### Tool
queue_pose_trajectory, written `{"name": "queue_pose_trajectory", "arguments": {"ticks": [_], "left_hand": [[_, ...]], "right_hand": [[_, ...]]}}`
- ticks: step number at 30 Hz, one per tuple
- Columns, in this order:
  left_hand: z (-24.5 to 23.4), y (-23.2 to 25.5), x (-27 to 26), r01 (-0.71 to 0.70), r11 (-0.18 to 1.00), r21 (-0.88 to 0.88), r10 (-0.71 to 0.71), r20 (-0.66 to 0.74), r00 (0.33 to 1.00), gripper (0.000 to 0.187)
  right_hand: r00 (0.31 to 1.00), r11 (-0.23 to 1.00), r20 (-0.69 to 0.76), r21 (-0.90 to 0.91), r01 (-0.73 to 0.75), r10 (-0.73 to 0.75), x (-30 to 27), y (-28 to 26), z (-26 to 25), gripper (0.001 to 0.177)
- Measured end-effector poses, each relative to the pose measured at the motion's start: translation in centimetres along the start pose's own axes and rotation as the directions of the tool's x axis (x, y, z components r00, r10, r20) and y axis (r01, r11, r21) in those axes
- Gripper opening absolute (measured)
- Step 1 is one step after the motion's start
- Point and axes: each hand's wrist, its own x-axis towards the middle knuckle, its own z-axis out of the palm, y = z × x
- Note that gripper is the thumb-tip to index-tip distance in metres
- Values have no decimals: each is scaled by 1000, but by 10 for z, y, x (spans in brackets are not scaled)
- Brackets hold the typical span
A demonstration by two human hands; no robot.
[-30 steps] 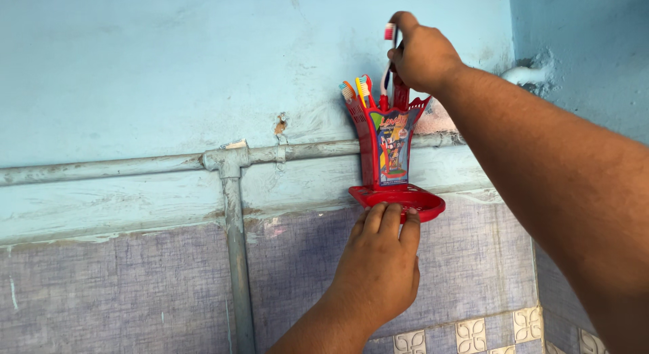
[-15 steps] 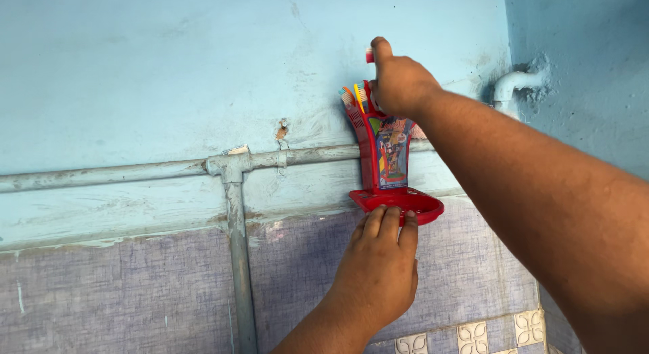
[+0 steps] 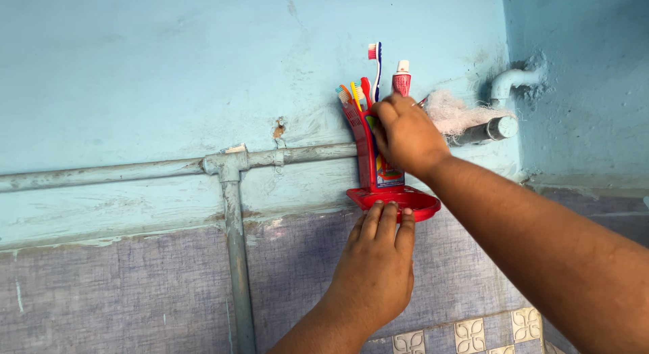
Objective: The person picks up toothbrushes and a tube of toothpaste from a box and places them into a wall-mounted red toothbrush holder.
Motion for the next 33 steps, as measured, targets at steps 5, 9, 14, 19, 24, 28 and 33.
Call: {"name": "queue_pose_trajectory", "arguments": {"ticks": [5,9,14,19,24,28,33], "left_hand": [[6,1,-3,1,1000,16,0,-16,1000,62],[7,1,-5,6,1000,6,-6,-12,1000,64],[7,0,-5,14,1000,3,-14,29,999,65],[7,0,-4,14,1000,-3,-14,22,1000,64],[8,-1,-5,6,1000,5,-6,3,1000,64],[9,0,-4,12,1000,-19,-12,-6,1000,64],[7,-1,-6,-1,1000,-25,0,-29,1000,64]], "right_hand": [[999,998,-25,43,-41,42,-5,-7,5,29],[976,980,107,35,-196,191,12,-6,0,41],[881,918,326,79,-388,344,40,-6,-15,60],[774,789,458,217,-574,437,48,-8,-27,66],[720,657,545,357,-663,430,50,5,-24,54],[689,603,602,390,-695,404,53,14,-14,54],[770,679,489,400,-616,410,51,15,-11,61]]}}
